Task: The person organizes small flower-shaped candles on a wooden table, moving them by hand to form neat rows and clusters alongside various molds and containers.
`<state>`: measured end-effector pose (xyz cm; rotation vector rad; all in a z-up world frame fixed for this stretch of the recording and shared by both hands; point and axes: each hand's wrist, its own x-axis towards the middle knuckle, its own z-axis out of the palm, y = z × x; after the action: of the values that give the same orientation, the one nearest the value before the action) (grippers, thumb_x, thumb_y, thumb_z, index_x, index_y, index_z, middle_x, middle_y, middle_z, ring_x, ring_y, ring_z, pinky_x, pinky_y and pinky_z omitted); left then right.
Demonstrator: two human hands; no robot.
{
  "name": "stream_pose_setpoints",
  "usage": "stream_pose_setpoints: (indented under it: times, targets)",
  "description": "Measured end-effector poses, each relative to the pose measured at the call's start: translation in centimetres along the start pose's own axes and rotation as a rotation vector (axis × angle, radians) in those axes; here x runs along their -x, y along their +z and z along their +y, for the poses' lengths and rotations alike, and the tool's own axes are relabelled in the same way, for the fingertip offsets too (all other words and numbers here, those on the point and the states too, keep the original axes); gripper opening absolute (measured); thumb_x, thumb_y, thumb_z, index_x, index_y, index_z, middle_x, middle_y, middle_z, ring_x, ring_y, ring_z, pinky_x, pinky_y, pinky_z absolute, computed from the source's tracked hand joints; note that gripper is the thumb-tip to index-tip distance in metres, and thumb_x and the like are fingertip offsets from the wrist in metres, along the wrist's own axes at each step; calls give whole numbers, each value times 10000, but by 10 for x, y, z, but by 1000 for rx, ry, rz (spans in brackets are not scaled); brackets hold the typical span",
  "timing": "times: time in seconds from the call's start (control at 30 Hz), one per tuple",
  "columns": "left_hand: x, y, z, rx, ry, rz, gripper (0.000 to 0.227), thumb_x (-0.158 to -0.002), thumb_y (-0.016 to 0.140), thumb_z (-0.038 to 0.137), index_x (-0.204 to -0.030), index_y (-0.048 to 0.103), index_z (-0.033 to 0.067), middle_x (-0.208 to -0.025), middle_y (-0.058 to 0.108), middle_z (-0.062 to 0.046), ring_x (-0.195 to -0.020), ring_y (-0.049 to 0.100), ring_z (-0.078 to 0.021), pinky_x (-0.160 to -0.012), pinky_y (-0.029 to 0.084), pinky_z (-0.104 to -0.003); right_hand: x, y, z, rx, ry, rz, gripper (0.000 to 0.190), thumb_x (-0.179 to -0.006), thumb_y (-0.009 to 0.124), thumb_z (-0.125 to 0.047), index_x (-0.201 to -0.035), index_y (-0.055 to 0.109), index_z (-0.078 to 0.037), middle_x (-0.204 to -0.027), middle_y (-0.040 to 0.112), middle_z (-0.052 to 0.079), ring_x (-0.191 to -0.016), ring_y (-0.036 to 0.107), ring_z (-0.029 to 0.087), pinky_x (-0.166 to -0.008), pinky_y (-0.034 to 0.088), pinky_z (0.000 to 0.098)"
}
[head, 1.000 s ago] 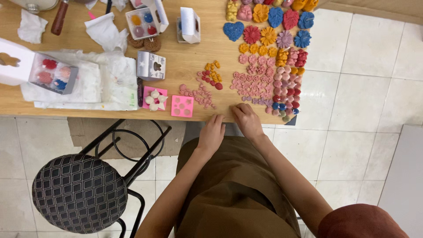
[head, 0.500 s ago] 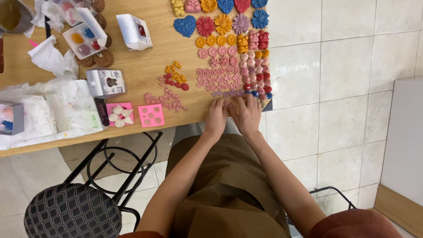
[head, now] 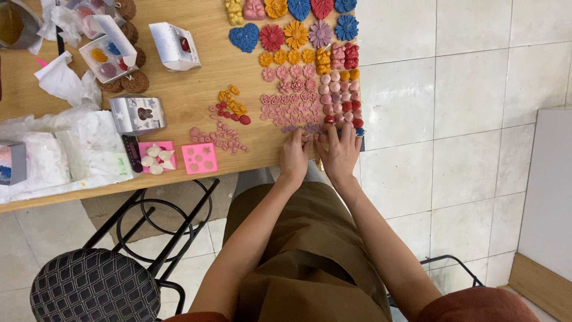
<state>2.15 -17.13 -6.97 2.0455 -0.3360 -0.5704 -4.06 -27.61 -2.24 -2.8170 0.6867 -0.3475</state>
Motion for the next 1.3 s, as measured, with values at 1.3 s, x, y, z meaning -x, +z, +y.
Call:
stream_pose_setpoints:
  times: [1.3]
  targets:
    - [85, -156, -43, -4, -227, 233, 236, -923, 677, 69, -1135, 592, 8, -1046, 673, -157, -870, 709, -307, -752, 562, -423, -83, 100, -142, -411, -594, -341, 173, -866, 748, -94, -1031, 746, -41, -1031, 676, 116, -1014, 656, 321, -875, 558, 422]
